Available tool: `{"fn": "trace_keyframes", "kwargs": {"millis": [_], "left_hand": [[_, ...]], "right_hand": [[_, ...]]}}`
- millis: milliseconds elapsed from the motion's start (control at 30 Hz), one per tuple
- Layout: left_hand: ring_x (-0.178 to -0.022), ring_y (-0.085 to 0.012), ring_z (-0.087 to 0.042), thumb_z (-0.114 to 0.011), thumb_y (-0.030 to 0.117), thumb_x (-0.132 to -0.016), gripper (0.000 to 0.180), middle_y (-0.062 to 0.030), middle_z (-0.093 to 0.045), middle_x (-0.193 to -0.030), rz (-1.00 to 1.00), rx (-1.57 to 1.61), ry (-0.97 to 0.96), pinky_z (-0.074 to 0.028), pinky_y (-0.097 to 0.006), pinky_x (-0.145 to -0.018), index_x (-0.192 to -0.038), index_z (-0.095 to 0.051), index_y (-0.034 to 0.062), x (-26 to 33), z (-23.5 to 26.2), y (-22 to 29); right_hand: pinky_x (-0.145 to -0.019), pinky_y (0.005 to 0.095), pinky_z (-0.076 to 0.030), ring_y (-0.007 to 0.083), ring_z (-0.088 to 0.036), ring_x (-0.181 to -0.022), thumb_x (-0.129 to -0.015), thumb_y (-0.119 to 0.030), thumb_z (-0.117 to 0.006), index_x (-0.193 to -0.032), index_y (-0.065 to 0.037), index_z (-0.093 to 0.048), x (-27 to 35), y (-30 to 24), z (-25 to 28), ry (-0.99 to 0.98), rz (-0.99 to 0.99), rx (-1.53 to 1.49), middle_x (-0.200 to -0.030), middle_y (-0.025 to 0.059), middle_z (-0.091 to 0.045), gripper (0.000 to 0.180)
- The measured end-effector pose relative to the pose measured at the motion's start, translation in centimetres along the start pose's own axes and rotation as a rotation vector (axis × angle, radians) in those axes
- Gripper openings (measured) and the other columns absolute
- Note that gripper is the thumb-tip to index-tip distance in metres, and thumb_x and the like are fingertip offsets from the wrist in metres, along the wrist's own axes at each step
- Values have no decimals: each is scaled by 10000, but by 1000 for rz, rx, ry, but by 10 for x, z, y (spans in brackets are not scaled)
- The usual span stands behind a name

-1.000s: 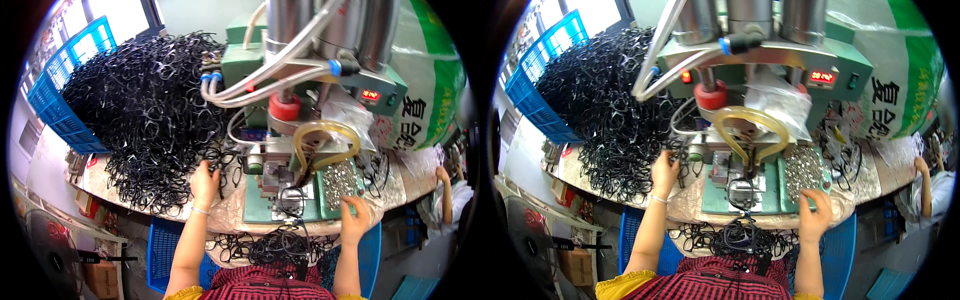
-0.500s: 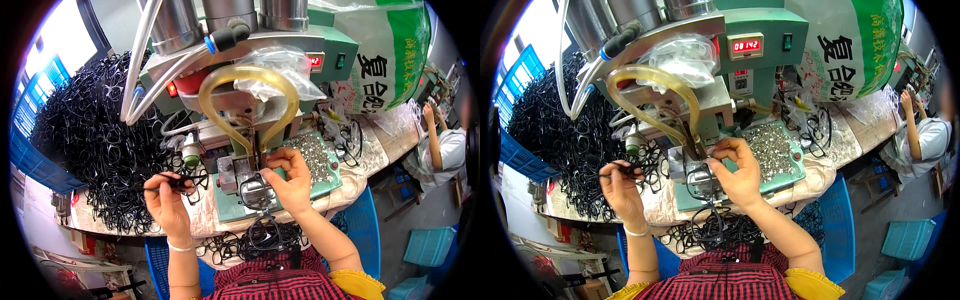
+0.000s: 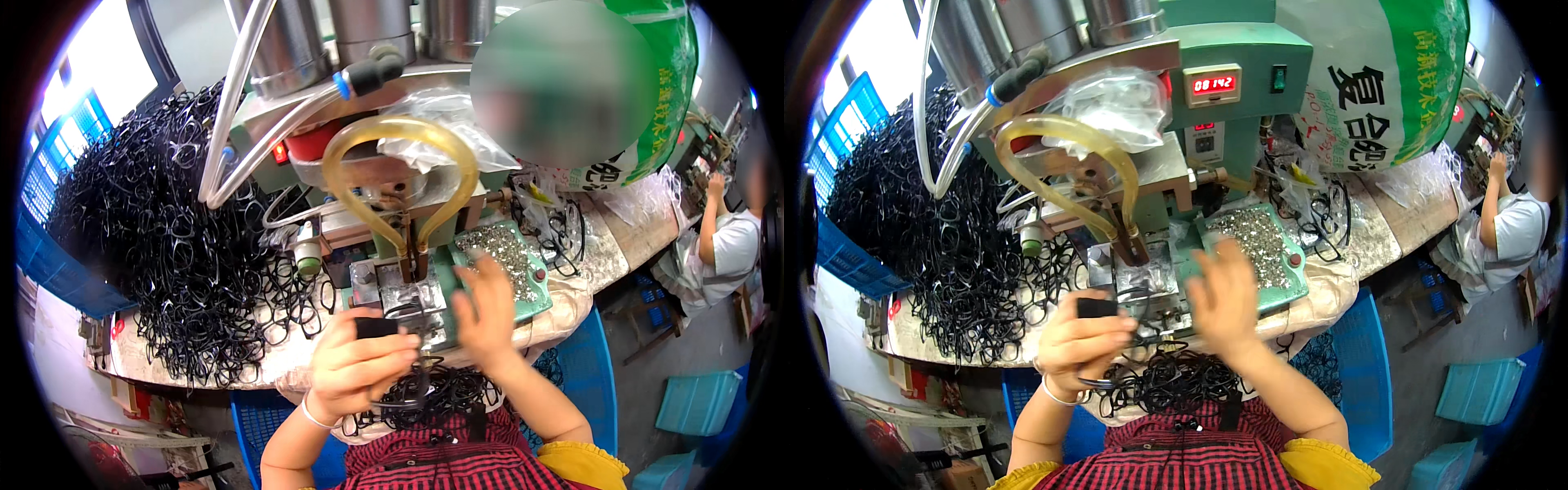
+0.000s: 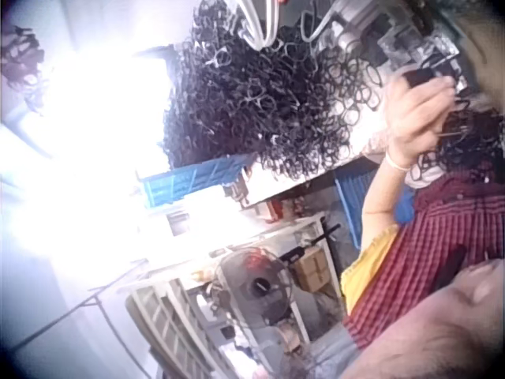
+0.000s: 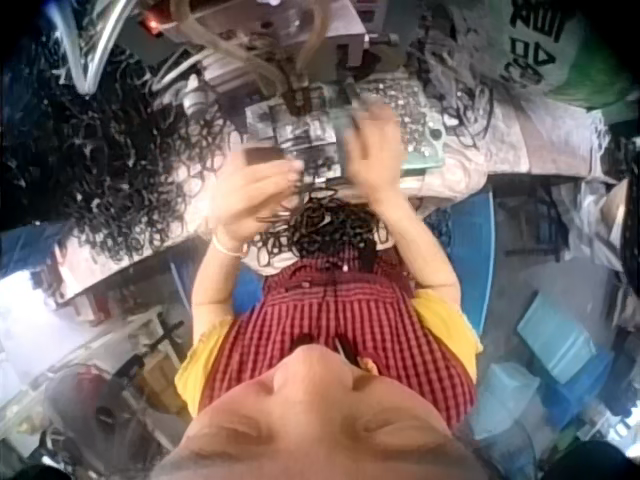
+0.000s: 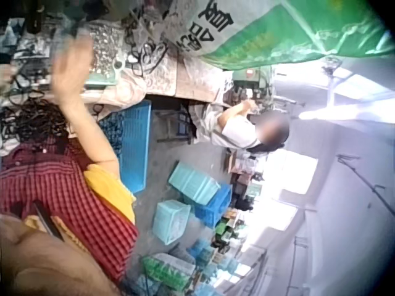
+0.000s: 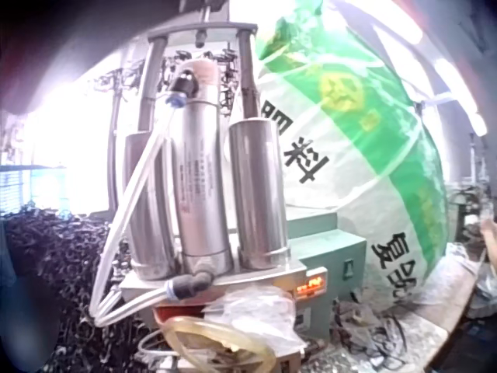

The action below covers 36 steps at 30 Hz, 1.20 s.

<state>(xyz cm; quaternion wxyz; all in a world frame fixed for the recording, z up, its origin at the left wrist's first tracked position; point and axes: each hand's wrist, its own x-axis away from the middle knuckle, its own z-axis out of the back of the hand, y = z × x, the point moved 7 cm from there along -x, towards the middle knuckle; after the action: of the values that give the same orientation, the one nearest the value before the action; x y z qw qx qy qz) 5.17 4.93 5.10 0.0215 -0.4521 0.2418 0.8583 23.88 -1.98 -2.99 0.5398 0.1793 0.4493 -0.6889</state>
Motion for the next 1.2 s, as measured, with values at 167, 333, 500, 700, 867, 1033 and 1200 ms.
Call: {"fn": "trace_keyframes", "kwargs": {"millis": [167, 333, 500, 700, 867, 1033, 1200], "left_hand": [[-865, -227, -697, -783, 82, -728, 258, -38, -744, -1035, -69, -81, -163, -500, -497, -969, -977, -755, 141, 7, -22, -7], [-649, -208, -516, -758, 112, -687, 340, -28, -716, -1107, -124, -76, -105, -483, -500, -999, -1027, -741, 120, 13, -18, -9], [-902, -254, -652, -788, 106, -783, 290, -57, -712, -1150, -26, -47, -48, -485, -501, -1007, -1064, -718, 91, 28, -26, -10], [-1020, -261, -671, -670, 28, -862, 163, -113, -707, -1114, 186, -642, 319, -476, -432, -998, -1024, -675, 48, 74, 47, 18], [-1067, -248, -607, -703, 52, -867, 113, -86, -682, -1158, 515, -1072, 589, -376, -385, -981, -979, -686, 58, 65, 180, -40], [-1071, -324, -546, -844, 335, -716, 288, -104, -643, -1178, 715, -1465, 311, -396, -437, -982, -778, -706, 89, 86, 212, -145], [-994, -334, -545, -754, 213, -815, 226, -114, -647, -1143, 529, -1320, 413, -408, -451, -911, -720, -629, 50, 95, 166, -166]], "right_hand": [[-1075, 494, -386, 424, -453, -1321, -763, -152, -758, -941, -59, -735, 10, 85, 15, -113, -292, 278, -1305, 255, -564, 202], [-1047, 484, -411, 420, -524, -1240, -730, -104, -744, -857, -56, -721, 22, 97, 8, -31, -247, 172, -1248, 244, -596, 137], [-1024, 479, -425, 410, -548, -1204, -764, -64, -692, -856, -17, -664, -1, 76, -6, -108, -116, 172, -1192, 219, -616, 107], [-892, 453, -491, 373, -634, -989, -776, -22, -667, -867, 4, -673, 6, 78, 8, 38, -153, 151, -1011, 176, -685, 95], [-807, 376, -494, 281, -636, -848, -810, -22, -672, -918, -9, -676, 13, 96, 10, 74, -349, -55, -897, 122, -676, 110], [-797, 333, -496, 233, -636, -836, -821, 11, -677, -945, 1, -687, -5, 79, -8, 64, -361, -206, -897, 104, -680, 125], [-838, 348, -496, 263, -653, -894, -842, 4, -680, -978, 5, -712, 9, 87, 3, 55, -412, -111, -942, 127, -697, 140]]}}
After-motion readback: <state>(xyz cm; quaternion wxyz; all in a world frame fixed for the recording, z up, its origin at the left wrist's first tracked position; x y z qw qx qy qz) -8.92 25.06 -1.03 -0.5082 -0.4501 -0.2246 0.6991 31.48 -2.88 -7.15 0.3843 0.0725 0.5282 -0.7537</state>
